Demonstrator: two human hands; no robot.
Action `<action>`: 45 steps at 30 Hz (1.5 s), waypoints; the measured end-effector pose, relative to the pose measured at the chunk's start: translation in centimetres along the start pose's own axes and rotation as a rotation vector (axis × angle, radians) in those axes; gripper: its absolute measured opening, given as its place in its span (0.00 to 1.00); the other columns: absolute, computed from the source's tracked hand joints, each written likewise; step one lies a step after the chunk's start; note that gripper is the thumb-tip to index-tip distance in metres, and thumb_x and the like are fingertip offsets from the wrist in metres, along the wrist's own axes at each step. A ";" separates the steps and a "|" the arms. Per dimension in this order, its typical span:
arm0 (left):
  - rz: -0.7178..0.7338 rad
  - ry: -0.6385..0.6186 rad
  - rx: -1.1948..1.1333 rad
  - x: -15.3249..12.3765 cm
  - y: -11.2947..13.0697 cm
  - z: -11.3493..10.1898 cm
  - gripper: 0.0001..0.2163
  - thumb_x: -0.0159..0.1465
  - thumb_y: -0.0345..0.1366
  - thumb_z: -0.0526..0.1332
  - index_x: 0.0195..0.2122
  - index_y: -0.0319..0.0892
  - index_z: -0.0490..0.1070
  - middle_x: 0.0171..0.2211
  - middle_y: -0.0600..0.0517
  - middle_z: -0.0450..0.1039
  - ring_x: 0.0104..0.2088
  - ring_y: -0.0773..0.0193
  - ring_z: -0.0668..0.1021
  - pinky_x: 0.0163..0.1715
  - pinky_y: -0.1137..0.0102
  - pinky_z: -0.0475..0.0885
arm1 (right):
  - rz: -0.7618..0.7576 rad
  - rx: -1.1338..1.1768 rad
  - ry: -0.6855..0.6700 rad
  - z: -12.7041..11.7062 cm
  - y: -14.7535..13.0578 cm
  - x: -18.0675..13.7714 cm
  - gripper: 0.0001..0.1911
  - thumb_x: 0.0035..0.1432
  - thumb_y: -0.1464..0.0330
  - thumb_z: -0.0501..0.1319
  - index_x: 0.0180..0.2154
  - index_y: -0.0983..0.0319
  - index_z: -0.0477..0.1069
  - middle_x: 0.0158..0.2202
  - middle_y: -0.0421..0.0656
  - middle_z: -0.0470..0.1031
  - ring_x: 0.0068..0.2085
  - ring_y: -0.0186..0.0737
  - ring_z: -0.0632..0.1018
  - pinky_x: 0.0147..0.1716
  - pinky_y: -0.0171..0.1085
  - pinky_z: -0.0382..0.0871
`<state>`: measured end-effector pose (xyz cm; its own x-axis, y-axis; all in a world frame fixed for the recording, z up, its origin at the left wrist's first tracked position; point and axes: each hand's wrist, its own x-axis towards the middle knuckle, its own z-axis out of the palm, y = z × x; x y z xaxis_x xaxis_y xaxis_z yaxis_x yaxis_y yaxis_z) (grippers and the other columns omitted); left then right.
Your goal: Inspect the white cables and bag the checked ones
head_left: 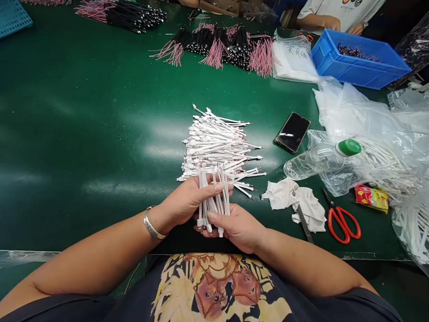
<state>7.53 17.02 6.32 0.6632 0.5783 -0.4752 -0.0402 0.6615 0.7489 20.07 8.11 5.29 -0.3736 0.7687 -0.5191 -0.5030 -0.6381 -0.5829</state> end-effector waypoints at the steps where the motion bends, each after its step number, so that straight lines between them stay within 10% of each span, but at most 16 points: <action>1: -0.014 -0.006 -0.023 0.0 0.0 0.0 0.17 0.56 0.38 0.66 0.46 0.41 0.72 0.40 0.45 0.77 0.39 0.58 0.78 0.42 0.65 0.72 | 0.013 0.004 -0.017 0.0 0.0 0.0 0.20 0.48 0.58 0.68 0.38 0.66 0.75 0.35 0.46 0.76 0.36 0.37 0.77 0.37 0.35 0.70; 19: 0.028 -0.003 -0.167 -0.5 0.9 0.2 0.12 0.57 0.33 0.65 0.43 0.41 0.72 0.36 0.47 0.79 0.37 0.58 0.80 0.38 0.65 0.75 | 0.078 -0.034 -0.084 -0.6 -1.1 0.1 0.21 0.49 0.59 0.68 0.42 0.65 0.71 0.36 0.44 0.74 0.38 0.38 0.79 0.33 0.31 0.75; 25: 0.074 0.013 -0.249 -0.7 1.7 0.0 0.07 0.58 0.30 0.64 0.38 0.38 0.72 0.36 0.47 0.78 0.38 0.59 0.80 0.41 0.63 0.75 | 0.059 -0.325 -0.063 -1.1 -2.6 -0.7 0.23 0.49 0.62 0.67 0.47 0.59 0.67 0.43 0.43 0.73 0.37 0.37 0.79 0.29 0.31 0.74; 30: 0.185 0.120 -0.307 -0.5 2.7 -0.3 0.06 0.58 0.27 0.63 0.38 0.37 0.72 0.36 0.46 0.78 0.37 0.59 0.80 0.43 0.61 0.74 | -0.084 -0.687 0.113 -2.3 -4.5 -1.5 0.27 0.53 0.62 0.64 0.53 0.60 0.63 0.29 0.40 0.75 0.26 0.33 0.77 0.21 0.28 0.69; 45: 0.192 0.154 -0.305 0.7 3.1 -1.0 0.07 0.59 0.24 0.58 0.38 0.36 0.72 0.36 0.46 0.78 0.37 0.58 0.80 0.41 0.60 0.75 | -0.301 -0.663 0.218 -2.8 -4.9 0.3 0.16 0.55 0.57 0.61 0.27 0.63 0.65 0.22 0.39 0.73 0.20 0.27 0.72 0.15 0.25 0.60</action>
<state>7.08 19.96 7.81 0.5030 0.7547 -0.4211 -0.3886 0.6327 0.6699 24.58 11.31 6.25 -0.0975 0.9317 -0.3499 0.0408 -0.3476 -0.9368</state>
